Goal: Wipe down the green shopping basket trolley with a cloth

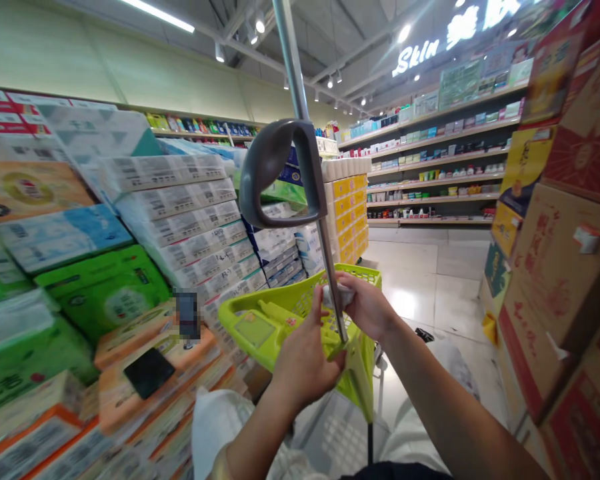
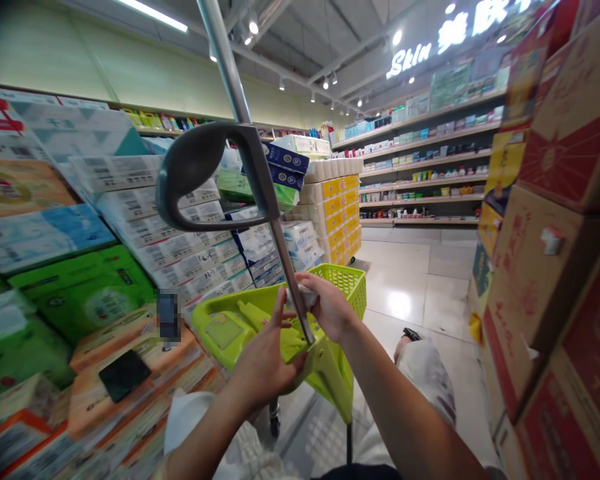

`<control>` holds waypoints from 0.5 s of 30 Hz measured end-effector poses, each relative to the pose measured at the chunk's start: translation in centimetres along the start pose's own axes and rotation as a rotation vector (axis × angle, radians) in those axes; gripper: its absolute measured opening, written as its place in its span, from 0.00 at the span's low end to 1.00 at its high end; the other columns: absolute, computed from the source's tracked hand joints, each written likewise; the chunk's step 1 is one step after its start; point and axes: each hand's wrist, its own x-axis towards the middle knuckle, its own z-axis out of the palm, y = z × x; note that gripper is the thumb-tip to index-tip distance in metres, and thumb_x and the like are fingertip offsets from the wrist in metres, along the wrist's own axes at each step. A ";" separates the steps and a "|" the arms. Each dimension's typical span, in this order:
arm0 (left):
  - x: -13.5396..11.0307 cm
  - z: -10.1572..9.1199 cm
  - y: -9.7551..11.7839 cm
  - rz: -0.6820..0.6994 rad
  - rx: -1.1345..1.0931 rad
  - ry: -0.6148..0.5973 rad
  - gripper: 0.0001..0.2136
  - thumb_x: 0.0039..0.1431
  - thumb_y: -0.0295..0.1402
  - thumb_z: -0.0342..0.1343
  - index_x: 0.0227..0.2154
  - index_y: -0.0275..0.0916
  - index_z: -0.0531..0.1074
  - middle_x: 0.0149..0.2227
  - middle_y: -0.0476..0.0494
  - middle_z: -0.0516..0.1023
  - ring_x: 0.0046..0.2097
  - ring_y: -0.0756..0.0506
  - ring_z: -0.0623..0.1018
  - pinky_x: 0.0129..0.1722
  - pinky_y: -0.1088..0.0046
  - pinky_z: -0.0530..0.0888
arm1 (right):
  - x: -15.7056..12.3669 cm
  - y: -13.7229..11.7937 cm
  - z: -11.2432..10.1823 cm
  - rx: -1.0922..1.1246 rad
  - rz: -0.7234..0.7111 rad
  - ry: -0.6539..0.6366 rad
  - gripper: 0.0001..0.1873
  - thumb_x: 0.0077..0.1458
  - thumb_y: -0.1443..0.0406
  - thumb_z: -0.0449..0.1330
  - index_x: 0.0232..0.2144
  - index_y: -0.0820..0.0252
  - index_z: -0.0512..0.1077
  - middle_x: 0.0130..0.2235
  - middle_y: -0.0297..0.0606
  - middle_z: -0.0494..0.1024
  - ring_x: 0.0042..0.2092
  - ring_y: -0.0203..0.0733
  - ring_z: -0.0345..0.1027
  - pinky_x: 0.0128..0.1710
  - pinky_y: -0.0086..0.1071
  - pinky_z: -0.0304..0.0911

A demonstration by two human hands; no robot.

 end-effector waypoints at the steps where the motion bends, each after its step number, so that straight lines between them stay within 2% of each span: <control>1: 0.0 -0.1 -0.2 -0.031 -0.009 -0.013 0.52 0.50 0.38 0.58 0.66 0.45 0.24 0.56 0.39 0.72 0.51 0.37 0.76 0.51 0.56 0.72 | 0.0 0.2 0.0 -0.005 0.001 -0.019 0.13 0.43 0.60 0.64 0.33 0.60 0.76 0.30 0.34 0.79 0.32 0.37 0.71 0.34 0.28 0.65; 4: 0.2 -0.7 -0.8 -0.110 -0.017 -0.059 0.50 0.50 0.38 0.58 0.66 0.46 0.26 0.51 0.44 0.76 0.47 0.39 0.79 0.46 0.61 0.73 | -0.5 2.0 -0.7 -0.058 0.026 -0.020 0.14 0.47 0.55 0.62 0.31 0.61 0.76 0.30 0.35 0.79 0.32 0.38 0.71 0.36 0.31 0.66; 6: 0.4 -1.0 -0.9 -0.127 -0.013 -0.093 0.49 0.50 0.38 0.58 0.66 0.46 0.30 0.49 0.46 0.78 0.45 0.41 0.79 0.46 0.64 0.73 | -1.2 3.6 -1.4 -0.156 -0.002 0.043 0.16 0.48 0.53 0.62 0.31 0.60 0.76 0.30 0.35 0.78 0.32 0.40 0.71 0.37 0.33 0.66; 8: 0.7 -1.2 -0.9 -0.130 -0.007 -0.121 0.46 0.50 0.38 0.57 0.66 0.46 0.34 0.47 0.47 0.79 0.44 0.42 0.80 0.46 0.65 0.73 | -1.9 4.9 -1.8 -0.281 -0.108 0.134 0.18 0.49 0.51 0.61 0.34 0.59 0.76 0.33 0.36 0.79 0.37 0.42 0.72 0.41 0.34 0.66; 11: 1.0 -1.3 -1.0 -0.132 -0.002 -0.136 0.43 0.52 0.38 0.56 0.66 0.46 0.37 0.46 0.49 0.79 0.44 0.43 0.80 0.45 0.65 0.73 | -2.8 6.1 -1.7 -0.422 -0.354 0.241 0.21 0.54 0.51 0.57 0.44 0.57 0.74 0.46 0.38 0.77 0.51 0.45 0.68 0.54 0.38 0.61; 13: 1.1 -1.3 -1.1 -0.131 0.008 -0.140 0.42 0.53 0.39 0.56 0.66 0.46 0.38 0.45 0.49 0.79 0.44 0.44 0.80 0.45 0.66 0.73 | -3.3 6.8 -1.5 -0.491 -0.478 0.263 0.22 0.57 0.54 0.54 0.50 0.56 0.70 0.54 0.38 0.72 0.57 0.44 0.63 0.59 0.38 0.56; 15: 1.2 -1.2 -1.2 -0.120 0.017 -0.138 0.40 0.54 0.40 0.55 0.66 0.46 0.40 0.45 0.49 0.80 0.44 0.44 0.80 0.46 0.66 0.73 | -3.5 7.7 -1.6 -0.568 -0.547 0.276 0.21 0.58 0.57 0.54 0.53 0.56 0.67 0.56 0.40 0.70 0.58 0.44 0.62 0.59 0.39 0.56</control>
